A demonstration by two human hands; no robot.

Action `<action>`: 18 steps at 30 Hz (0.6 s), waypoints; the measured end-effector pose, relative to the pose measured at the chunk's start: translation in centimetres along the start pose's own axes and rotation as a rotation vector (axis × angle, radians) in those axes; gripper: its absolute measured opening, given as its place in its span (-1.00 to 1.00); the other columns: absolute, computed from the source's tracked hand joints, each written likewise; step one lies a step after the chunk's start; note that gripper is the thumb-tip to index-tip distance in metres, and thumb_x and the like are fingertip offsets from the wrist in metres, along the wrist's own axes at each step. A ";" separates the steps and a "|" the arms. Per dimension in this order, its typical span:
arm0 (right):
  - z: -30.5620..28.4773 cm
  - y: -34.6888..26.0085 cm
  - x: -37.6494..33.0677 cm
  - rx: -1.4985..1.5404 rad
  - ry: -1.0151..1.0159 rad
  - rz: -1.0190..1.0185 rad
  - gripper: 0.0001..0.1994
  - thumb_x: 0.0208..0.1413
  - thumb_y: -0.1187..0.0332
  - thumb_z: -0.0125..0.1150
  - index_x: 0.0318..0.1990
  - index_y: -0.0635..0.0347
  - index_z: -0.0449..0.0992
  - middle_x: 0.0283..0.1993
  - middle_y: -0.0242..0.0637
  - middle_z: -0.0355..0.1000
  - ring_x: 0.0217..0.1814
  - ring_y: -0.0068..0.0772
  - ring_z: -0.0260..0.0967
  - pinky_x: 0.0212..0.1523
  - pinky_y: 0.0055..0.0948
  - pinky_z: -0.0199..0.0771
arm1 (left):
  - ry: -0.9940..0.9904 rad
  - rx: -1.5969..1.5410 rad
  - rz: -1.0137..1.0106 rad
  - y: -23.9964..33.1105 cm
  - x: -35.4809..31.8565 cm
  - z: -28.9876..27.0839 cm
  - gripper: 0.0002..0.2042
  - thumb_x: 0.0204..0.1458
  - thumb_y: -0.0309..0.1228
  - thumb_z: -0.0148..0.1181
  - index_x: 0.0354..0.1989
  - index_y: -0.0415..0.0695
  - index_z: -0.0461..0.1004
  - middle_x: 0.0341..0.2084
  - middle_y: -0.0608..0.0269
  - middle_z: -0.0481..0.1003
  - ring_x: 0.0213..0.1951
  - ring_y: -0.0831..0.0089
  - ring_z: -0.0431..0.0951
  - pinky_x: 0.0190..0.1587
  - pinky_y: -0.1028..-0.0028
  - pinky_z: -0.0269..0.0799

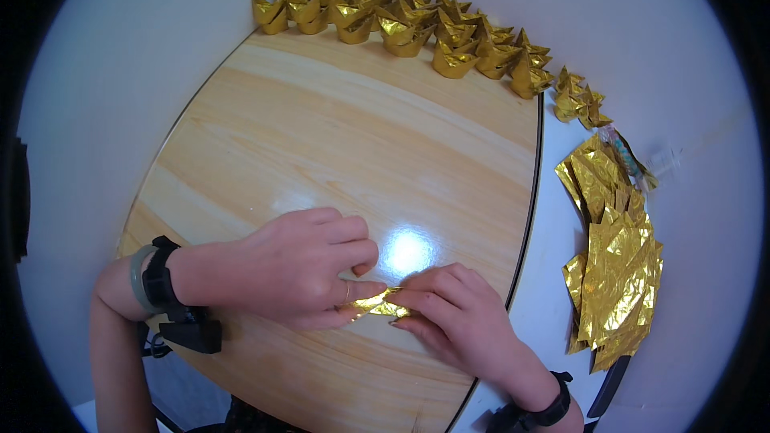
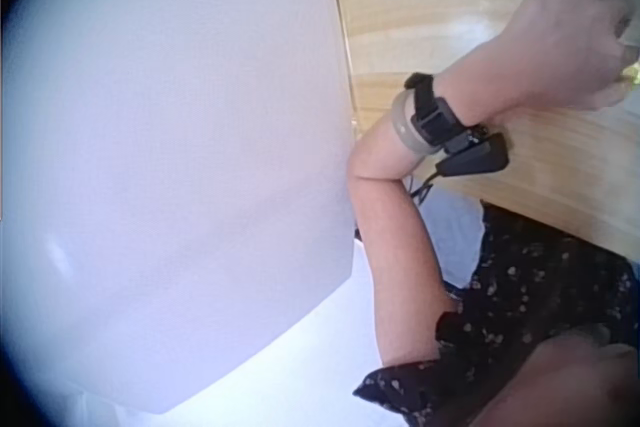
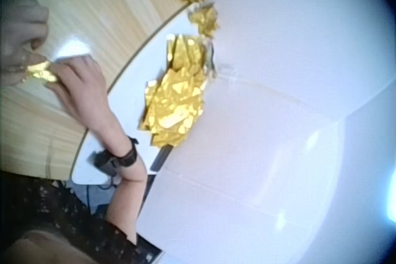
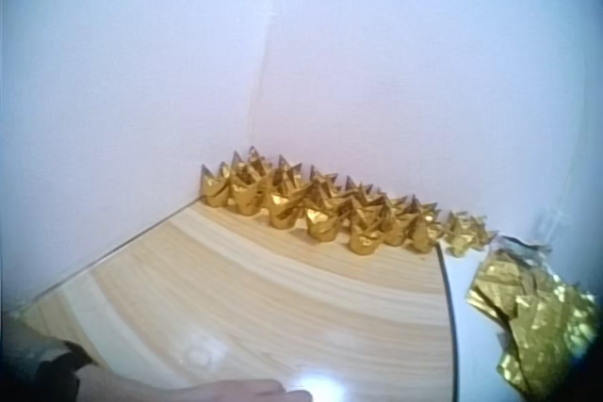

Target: Folding gold foil paper into traditional ingot shapes.

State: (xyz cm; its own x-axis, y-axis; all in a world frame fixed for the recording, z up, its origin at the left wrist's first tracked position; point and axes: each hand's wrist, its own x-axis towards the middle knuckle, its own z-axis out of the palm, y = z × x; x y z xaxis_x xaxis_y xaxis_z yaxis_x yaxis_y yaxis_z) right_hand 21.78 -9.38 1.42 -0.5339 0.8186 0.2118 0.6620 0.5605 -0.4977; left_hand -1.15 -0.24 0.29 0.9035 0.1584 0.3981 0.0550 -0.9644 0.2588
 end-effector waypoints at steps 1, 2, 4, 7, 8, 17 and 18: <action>0.0 -0.1 0.0 0.004 -0.004 0.009 -0.68 -0.11 0.35 0.40 -0.14 0.03 0.52 -0.21 -0.42 0.43 -0.20 -0.33 0.38 -0.23 -0.39 0.41 | 0.013 -0.038 0.013 0.2 0.0 -0.2 -0.68 -0.17 -0.19 0.32 -0.30 -0.13 0.54 -0.45 0.31 0.35 -0.39 0.37 0.36 -0.40 0.40 0.28; 0.0 -0.2 0.1 0.005 -0.003 0.008 -0.68 -0.11 0.35 0.40 -0.14 0.03 0.52 -0.21 -0.42 0.43 -0.20 -0.33 0.38 -0.23 -0.39 0.41 | 0.026 -0.076 0.027 0.4 -0.1 -0.4 -0.64 -0.19 -0.18 0.33 -0.26 -0.16 0.53 -0.44 0.31 0.35 -0.39 0.38 0.36 -0.40 0.40 0.28; -0.1 -0.3 0.2 0.050 0.005 0.046 -0.69 -0.11 0.36 0.40 -0.15 0.06 0.53 -0.22 -0.40 0.44 -0.19 -0.32 0.40 -0.22 -0.41 0.45 | -0.002 -0.019 0.043 0.8 -0.1 -0.6 -0.62 -0.20 -0.19 0.32 -0.25 -0.18 0.52 -0.45 0.30 0.35 -0.39 0.39 0.36 -0.40 0.41 0.29; -0.2 -0.3 0.1 0.043 -0.005 0.085 -0.69 -0.12 0.37 0.41 -0.16 0.07 0.53 -0.20 -0.39 0.45 -0.19 -0.30 0.41 -0.23 -0.40 0.47 | 0.014 0.026 0.052 1.1 0.0 0.0 -0.60 -0.20 -0.21 0.32 -0.23 -0.22 0.50 -0.44 0.30 0.35 -0.39 0.41 0.37 -0.42 0.44 0.32; -0.3 -0.3 0.1 0.042 -0.004 0.085 -0.69 -0.12 0.37 0.41 -0.16 0.07 0.53 -0.20 -0.39 0.45 -0.19 -0.30 0.41 -0.23 -0.40 0.47 | 0.058 0.015 0.044 1.2 0.0 0.2 -0.61 -0.20 -0.23 0.31 -0.22 -0.23 0.48 -0.43 0.29 0.35 -0.39 0.42 0.38 -0.43 0.47 0.33; -0.4 -0.3 0.1 0.144 0.000 0.192 -0.62 -0.12 0.37 0.43 -0.10 0.10 0.44 -0.17 -0.30 0.46 -0.22 -0.27 0.47 -0.25 -0.44 0.51 | 0.052 0.083 -0.016 1.2 -0.2 0.7 -0.72 -0.12 -0.43 0.20 -0.20 -0.21 0.44 -0.45 0.31 0.36 -0.41 0.46 0.44 -0.50 0.51 0.41; -0.3 -0.2 0.1 0.152 0.005 0.181 -0.62 -0.11 0.37 0.42 -0.11 0.10 0.44 -0.17 -0.30 0.46 -0.21 -0.26 0.47 -0.24 -0.43 0.51 | 0.053 0.084 -0.016 1.2 -0.2 0.6 -0.72 -0.12 -0.43 0.20 -0.20 -0.21 0.44 -0.45 0.31 0.36 -0.41 0.46 0.44 -0.50 0.51 0.41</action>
State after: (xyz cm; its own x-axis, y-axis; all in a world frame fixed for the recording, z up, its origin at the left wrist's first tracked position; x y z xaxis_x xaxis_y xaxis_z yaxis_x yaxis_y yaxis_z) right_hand 21.76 -9.39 1.80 -0.4103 0.9051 0.1116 0.6601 0.3792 -0.6485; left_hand -1.02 -1.57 -0.03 0.8788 0.1824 0.4409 0.1064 -0.9757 0.1916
